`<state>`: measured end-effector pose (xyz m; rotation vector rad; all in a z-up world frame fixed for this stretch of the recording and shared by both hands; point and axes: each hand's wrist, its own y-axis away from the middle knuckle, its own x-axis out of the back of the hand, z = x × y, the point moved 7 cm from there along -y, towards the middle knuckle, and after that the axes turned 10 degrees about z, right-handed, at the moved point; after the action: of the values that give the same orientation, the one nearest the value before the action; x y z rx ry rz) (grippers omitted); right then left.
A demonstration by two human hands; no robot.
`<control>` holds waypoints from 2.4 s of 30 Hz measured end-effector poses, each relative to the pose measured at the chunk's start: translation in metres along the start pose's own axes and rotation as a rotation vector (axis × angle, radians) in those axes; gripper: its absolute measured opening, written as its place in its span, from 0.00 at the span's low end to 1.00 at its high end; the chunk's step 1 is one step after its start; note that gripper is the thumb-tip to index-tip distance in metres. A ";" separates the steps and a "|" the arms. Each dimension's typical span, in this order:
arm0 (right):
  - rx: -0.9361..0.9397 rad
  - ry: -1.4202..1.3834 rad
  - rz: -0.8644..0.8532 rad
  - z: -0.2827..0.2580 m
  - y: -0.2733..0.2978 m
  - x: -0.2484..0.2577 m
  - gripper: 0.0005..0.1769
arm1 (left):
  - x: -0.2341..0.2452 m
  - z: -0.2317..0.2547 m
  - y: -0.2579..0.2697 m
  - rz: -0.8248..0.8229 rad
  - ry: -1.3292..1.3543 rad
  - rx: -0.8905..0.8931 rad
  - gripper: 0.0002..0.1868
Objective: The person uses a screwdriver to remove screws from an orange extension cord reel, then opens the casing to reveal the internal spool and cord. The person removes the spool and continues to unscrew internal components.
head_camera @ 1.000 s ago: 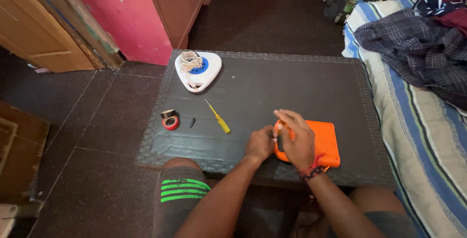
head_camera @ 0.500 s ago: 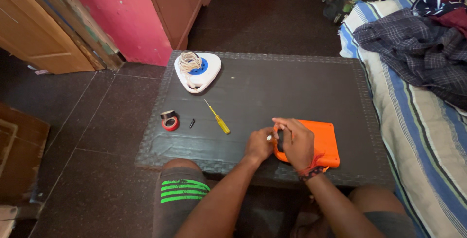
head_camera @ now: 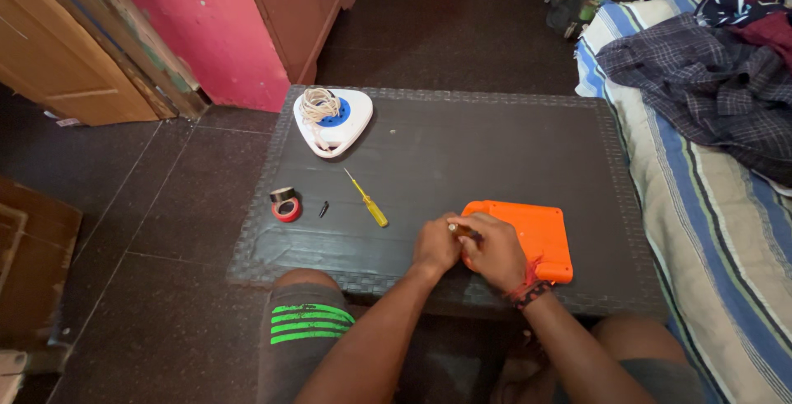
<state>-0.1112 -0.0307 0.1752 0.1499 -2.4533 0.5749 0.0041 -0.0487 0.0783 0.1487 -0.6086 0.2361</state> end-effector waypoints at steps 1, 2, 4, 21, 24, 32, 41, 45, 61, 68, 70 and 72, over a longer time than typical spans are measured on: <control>-0.003 -0.041 0.052 0.002 -0.002 0.005 0.18 | 0.001 0.003 0.000 0.015 0.022 -0.025 0.13; -0.006 -0.083 0.102 0.004 -0.003 0.009 0.17 | 0.002 0.005 0.001 0.030 0.045 -0.048 0.13; -0.080 -0.211 0.196 0.014 -0.005 0.017 0.16 | 0.004 0.007 0.000 0.071 0.024 -0.109 0.09; -0.510 -0.655 0.396 0.073 -0.003 0.037 0.19 | 0.083 -0.027 -0.034 0.432 0.159 -0.030 0.05; -0.565 -0.633 0.373 0.063 -0.001 0.033 0.20 | 0.117 -0.048 -0.039 0.574 0.183 0.059 0.03; -0.595 -0.709 0.278 0.048 -0.001 0.023 0.23 | 0.153 -0.104 -0.031 0.753 -0.149 0.080 0.03; -0.530 -0.737 0.315 0.045 -0.005 0.036 0.22 | 0.148 -0.135 -0.030 0.533 -0.282 0.139 0.05; -0.521 -0.732 0.340 0.037 0.000 0.051 0.21 | 0.151 -0.111 -0.023 0.434 -0.314 0.165 0.15; -0.387 -0.817 0.539 -0.034 0.048 0.126 0.19 | 0.130 0.026 0.039 0.726 0.091 -0.267 0.06; -0.352 -0.871 0.556 -0.046 0.037 0.139 0.18 | 0.153 0.037 0.069 0.732 0.070 -0.396 0.08; -0.370 -0.843 0.569 -0.038 0.026 0.137 0.18 | 0.168 0.041 0.074 0.717 0.060 -0.381 0.08; -0.408 -0.808 0.589 -0.022 0.017 0.129 0.18 | 0.177 0.038 0.077 0.627 0.075 -0.267 0.11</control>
<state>-0.2077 -0.0021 0.2605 -0.6479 -3.3635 0.2423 0.1042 0.0483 0.2170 -0.3154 -0.5934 0.7584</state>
